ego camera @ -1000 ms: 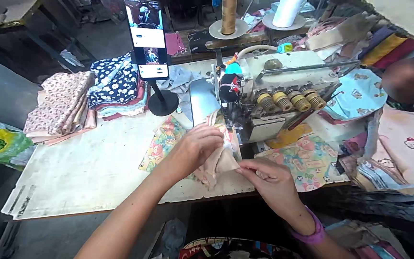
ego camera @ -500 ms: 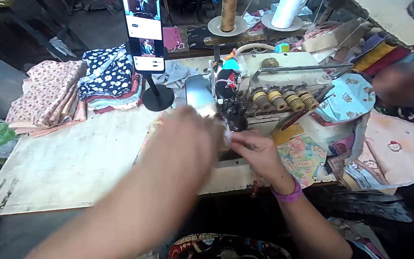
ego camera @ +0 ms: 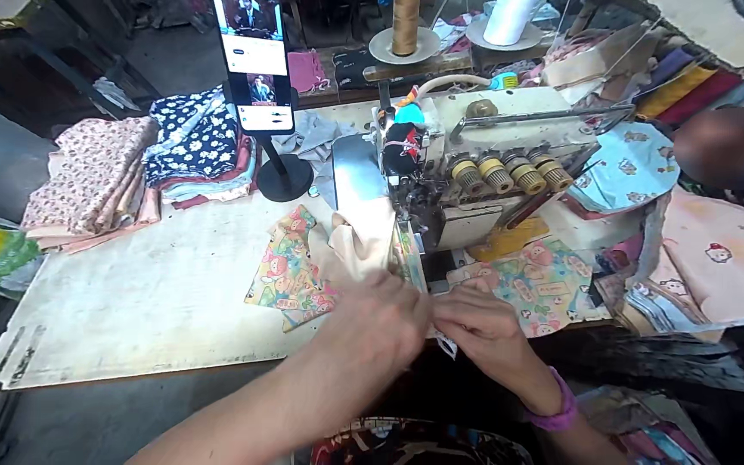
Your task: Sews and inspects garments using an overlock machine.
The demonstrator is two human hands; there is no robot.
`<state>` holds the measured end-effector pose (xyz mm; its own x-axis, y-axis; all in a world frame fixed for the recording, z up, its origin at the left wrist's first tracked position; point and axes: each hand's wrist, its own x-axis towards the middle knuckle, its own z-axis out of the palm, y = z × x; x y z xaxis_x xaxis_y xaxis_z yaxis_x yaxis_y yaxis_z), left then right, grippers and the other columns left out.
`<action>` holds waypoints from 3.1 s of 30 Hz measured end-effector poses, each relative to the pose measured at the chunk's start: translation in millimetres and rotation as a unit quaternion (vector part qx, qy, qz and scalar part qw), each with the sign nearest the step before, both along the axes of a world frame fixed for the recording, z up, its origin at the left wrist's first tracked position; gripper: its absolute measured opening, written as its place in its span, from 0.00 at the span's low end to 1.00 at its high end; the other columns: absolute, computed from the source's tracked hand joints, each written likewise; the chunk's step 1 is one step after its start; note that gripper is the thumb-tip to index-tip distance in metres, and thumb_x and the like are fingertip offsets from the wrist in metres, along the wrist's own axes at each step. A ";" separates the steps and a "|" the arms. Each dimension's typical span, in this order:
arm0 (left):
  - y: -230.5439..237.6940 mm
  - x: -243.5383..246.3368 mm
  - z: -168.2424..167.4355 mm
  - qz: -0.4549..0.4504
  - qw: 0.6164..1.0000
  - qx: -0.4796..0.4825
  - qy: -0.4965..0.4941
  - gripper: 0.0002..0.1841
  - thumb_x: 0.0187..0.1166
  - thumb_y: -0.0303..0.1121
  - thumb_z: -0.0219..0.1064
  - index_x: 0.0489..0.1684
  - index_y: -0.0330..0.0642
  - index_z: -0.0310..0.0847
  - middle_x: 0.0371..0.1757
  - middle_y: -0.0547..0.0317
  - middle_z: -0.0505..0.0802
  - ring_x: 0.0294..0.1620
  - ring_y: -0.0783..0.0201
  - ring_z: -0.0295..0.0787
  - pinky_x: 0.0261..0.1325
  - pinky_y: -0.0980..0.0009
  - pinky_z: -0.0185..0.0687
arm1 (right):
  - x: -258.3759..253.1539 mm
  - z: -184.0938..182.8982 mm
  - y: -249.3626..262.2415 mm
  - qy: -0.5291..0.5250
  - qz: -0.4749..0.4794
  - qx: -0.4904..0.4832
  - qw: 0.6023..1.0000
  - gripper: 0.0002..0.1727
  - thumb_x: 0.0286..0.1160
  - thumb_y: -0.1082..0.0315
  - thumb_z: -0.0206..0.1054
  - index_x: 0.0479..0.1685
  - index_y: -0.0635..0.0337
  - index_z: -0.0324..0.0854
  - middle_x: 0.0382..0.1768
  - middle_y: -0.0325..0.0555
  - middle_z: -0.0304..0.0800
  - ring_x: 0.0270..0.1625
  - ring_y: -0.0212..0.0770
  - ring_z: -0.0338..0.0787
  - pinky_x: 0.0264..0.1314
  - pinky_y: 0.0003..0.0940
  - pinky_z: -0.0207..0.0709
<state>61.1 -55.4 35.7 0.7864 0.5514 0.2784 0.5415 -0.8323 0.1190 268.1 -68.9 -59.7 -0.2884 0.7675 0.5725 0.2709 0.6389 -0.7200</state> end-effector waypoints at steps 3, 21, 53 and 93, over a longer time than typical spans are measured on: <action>36.4 -12.6 -23.3 0.009 0.999 -0.012 -0.035 0.11 0.83 0.31 0.60 0.37 0.38 0.89 0.42 0.51 0.93 0.50 0.52 0.92 0.62 0.57 0.83 | -2.3 -18.3 -1.4 0.023 -0.020 -0.057 0.998 0.07 0.77 0.67 0.68 0.39 0.54 0.94 0.43 0.31 0.98 0.51 0.20 0.90 0.68 0.28 0.73; 139.3 -57.5 -7.5 0.072 0.993 0.024 -0.095 0.10 0.78 0.32 0.65 0.38 0.42 0.94 0.44 0.51 0.96 0.55 0.45 0.89 0.67 0.32 0.61 | -10.8 16.2 57.8 0.079 -0.001 -0.114 0.990 0.08 0.73 0.72 0.68 0.40 0.58 0.95 0.42 0.32 0.96 0.51 0.20 0.88 0.65 0.26 0.76; 106.7 -18.0 28.1 -0.093 0.975 -0.199 0.027 0.10 0.82 0.30 0.65 0.39 0.42 0.95 0.33 0.62 0.94 0.38 0.71 0.88 0.49 0.69 0.76 | -3.8 18.6 60.8 0.078 0.059 -0.137 0.986 0.07 0.72 0.72 0.68 0.37 0.60 0.94 0.48 0.35 0.96 0.57 0.20 0.87 0.66 0.22 0.77; -4.1 5.3 -14.3 -0.063 0.998 -0.002 -0.026 0.05 0.81 0.20 0.59 0.40 0.36 0.81 0.29 0.51 0.87 0.26 0.56 0.88 0.27 0.68 0.82 | -2.1 -7.8 54.0 0.036 0.033 0.023 0.999 0.08 0.76 0.65 0.72 0.42 0.54 0.97 0.55 0.41 0.97 0.57 0.30 0.90 0.74 0.37 0.71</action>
<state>66.3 -59.5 21.4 0.8339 0.4509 0.3185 0.4265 -0.8925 0.1468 266.0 -14.9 -67.5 -0.2935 0.7205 0.6283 0.1762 0.6868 -0.7052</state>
